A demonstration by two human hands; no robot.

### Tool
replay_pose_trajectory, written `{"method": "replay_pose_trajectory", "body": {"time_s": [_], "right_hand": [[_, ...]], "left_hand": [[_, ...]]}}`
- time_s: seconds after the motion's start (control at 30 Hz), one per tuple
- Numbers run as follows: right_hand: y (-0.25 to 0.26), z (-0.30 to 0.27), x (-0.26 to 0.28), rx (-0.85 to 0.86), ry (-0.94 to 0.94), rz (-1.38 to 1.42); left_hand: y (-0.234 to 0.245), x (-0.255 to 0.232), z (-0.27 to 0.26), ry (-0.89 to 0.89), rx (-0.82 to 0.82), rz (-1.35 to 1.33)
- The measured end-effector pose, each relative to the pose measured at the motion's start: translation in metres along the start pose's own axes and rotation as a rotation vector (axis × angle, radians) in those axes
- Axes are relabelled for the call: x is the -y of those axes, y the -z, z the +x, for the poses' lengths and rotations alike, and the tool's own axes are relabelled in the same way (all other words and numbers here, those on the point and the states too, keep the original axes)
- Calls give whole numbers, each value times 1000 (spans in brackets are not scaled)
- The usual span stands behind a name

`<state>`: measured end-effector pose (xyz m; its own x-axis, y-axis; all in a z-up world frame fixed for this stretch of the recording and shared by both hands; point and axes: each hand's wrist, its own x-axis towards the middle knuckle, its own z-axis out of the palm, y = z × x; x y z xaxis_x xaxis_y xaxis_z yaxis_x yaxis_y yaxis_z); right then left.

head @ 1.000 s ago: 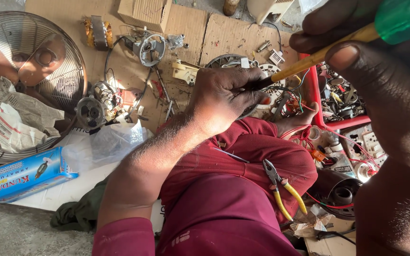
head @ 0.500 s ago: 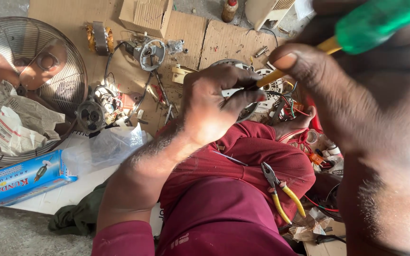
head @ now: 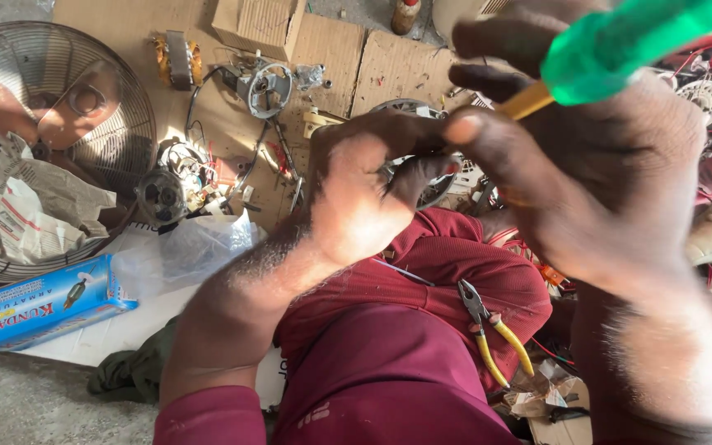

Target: Disassemble and inspect an electric motor using pliers and a screwdriver.

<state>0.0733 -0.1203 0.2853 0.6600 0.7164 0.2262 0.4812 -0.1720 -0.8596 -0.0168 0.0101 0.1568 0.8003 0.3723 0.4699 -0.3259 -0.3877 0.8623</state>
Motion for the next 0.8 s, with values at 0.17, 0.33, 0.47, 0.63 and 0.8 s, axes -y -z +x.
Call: {"method": "replay_pose_trajectory", "body": {"time_s": [0.17, 0.33, 0.47, 0.63, 0.8], "right_hand": [[13, -3, -7, 129, 156, -160], [10, -6, -25, 40, 256, -150], [12, -3, -16, 86, 250, -190], [9, -4, -16, 74, 227, -186], [9, -4, -36, -27, 249, -284]], "left_hand": [[2, -8, 0, 38, 52, 22], [3, -17, 12, -11, 20, 44], [7, -3, 7, -34, 128, 128], [0, -17, 11, -6, 136, 174], [-2, -18, 15, -35, -53, 96]]}}
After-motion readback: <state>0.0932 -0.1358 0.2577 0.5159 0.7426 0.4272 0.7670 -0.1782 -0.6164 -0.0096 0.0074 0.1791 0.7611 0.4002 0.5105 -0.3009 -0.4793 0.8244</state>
